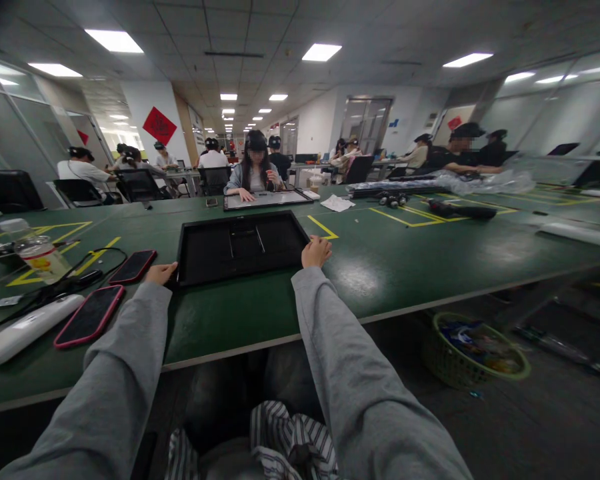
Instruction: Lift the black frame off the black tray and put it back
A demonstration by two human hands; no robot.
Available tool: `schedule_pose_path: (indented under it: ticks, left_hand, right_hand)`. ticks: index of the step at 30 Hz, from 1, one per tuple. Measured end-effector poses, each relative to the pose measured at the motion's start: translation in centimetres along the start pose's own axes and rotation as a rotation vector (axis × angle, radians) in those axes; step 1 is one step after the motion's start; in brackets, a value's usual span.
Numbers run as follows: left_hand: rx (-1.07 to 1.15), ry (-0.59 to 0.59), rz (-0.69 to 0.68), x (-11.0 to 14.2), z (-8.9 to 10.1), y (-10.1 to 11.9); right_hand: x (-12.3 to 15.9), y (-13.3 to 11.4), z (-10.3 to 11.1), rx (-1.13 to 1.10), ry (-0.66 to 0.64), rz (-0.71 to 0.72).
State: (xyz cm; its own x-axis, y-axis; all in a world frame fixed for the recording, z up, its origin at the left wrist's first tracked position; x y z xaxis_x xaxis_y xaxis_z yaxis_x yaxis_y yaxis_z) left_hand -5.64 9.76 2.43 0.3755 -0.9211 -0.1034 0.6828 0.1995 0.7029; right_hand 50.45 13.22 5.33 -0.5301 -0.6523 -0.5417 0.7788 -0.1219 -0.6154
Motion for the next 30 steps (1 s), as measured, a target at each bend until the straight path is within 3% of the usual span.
schedule_pose_path:
  ticks: [3, 7, 9, 11, 14, 18, 21, 27, 30]
  left_hand:
    - [-0.019, -0.114, -0.041, 0.4, -4.4, 4.5]
    - [0.043, -0.353, -0.067, 1.8, -12.7, 11.7]
    - [0.093, -0.412, -0.064, 2.6, -16.1, 14.8]
    - [0.115, -0.399, -0.045, 3.4, -18.4, 16.9]
    - [0.091, -0.310, 0.003, 4.0, -19.7, 17.9]
    - [0.043, -0.181, 0.017, 3.6, -18.5, 16.9]
    - [0.002, -0.097, 0.006, 2.6, -15.6, 14.7]
    - [-0.091, -0.028, 0.005, -0.3, -7.0, 6.5]
    - [-0.145, -0.004, -0.025, -1.1, -4.1, 2.7]
  right_hand:
    - [0.0, -0.2, 0.4, -0.015, 0.025, 0.016]
    - [0.2, -0.3, 0.0, -0.026, -0.016, 0.029]
    - [0.3, -0.2, -0.2, -0.027, -0.037, 0.029]
    - [0.4, -0.2, -0.5, -0.035, -0.053, 0.031]
    - [0.4, -0.4, -0.9, -0.046, -0.080, 0.044]
    - [0.4, -0.5, -1.6, -0.030, -0.121, 0.053]
    - [0.5, -0.2, -2.2, 0.027, -0.157, 0.068]
    - [0.6, 0.1, -2.5, 0.139, -0.130, 0.150]
    - [0.7, -1.0, -3.2, 0.073, -0.171, 0.217]
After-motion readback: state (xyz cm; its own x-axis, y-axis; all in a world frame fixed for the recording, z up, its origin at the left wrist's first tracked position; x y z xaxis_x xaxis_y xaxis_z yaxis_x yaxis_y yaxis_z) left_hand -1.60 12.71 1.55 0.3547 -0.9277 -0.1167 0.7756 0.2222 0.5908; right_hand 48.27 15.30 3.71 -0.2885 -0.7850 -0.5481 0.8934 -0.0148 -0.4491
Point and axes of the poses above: each hand's wrist, its own x-axis away from the middle knuckle, its own z-axis out of the back of the hand, y = z × x, the point moved 9 cm from there along -x, towards the middle knuckle
